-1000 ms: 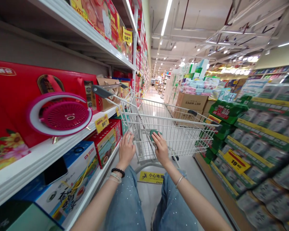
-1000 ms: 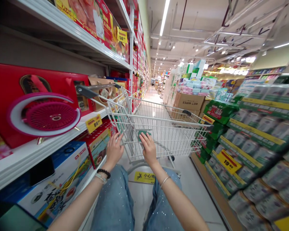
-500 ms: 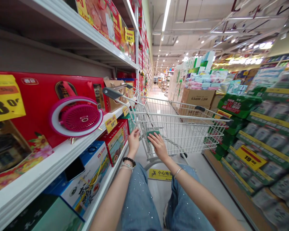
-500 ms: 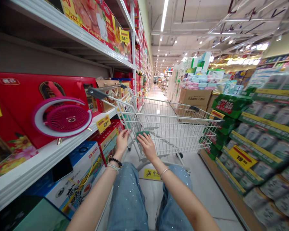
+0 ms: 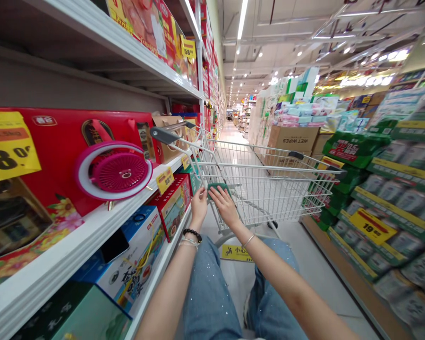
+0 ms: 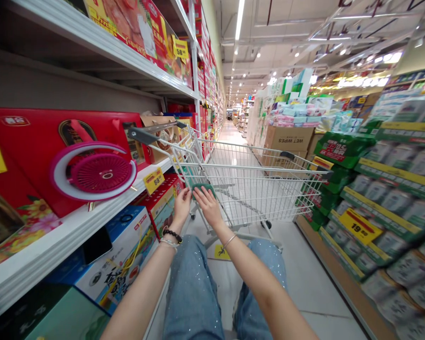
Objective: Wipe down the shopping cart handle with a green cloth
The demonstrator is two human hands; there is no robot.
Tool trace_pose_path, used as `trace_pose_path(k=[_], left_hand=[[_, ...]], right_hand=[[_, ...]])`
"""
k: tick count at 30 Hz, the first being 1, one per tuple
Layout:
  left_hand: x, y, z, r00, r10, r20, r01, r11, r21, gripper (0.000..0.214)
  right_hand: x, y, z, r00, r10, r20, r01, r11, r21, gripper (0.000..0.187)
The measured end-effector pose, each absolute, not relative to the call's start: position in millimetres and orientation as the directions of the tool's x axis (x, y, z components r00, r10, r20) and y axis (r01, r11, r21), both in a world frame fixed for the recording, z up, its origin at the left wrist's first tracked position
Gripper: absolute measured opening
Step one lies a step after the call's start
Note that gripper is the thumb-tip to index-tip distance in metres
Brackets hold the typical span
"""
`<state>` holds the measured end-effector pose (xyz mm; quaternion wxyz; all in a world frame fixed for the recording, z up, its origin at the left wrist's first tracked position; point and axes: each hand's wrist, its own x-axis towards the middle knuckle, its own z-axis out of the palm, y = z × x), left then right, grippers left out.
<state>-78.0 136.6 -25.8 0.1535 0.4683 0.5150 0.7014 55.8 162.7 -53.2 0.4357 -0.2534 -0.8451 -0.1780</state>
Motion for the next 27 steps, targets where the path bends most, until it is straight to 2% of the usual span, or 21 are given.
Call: trace_pose_path(k=[5, 8, 11, 14, 22, 24, 27], left_hand=[[-80.0, 140.3, -27.5, -0.504, 0.713, 0.487, 0.261, -0.412, 0.873, 0.027], [-77.4, 137.9, -26.4, -0.501, 0.709, 0.496, 0.281, -0.409, 0.868, 0.025], [-72.4, 133.5, -25.1, -0.501, 0.686, 0.528, 0.31, -0.427, 0.849, 0.023], [-69.0, 130.9, -24.9, -0.505, 0.666, 0.549, 0.324, -0.443, 0.836, 0.023], [-72.4, 134.8, -25.1, -0.513, 0.726, 0.458, 0.199, -0.418, 0.886, 0.035], [-71.5, 134.9, -24.7, -0.522, 0.722, 0.454, 0.188, -0.421, 0.887, 0.036], [-69.5, 134.2, -25.3, -0.537, 0.705, 0.463, 0.193, -0.432, 0.881, 0.037]], right_hand=[[74.2, 149.3, -89.5, -0.476, 0.313, 0.822, 0.568, 0.823, 0.015, 0.061], [74.1, 143.8, -63.2, -0.427, 0.299, 0.853, 0.559, 0.829, -0.01, 0.061], [64.7, 148.1, -20.6, -0.448, 0.24, 0.861, 0.548, 0.835, 0.052, 0.056], [57.1, 157.8, -3.1, -0.482, 0.24, 0.843, 0.561, 0.823, 0.087, 0.051], [83.0, 151.1, -81.3, -0.553, 0.3, 0.777, 0.558, 0.826, 0.079, 0.057], [86.3, 146.4, -77.7, -0.533, 0.307, 0.788, 0.558, 0.828, 0.055, 0.059], [81.9, 144.8, -43.1, -0.473, 0.286, 0.833, 0.57, 0.821, 0.042, 0.06]])
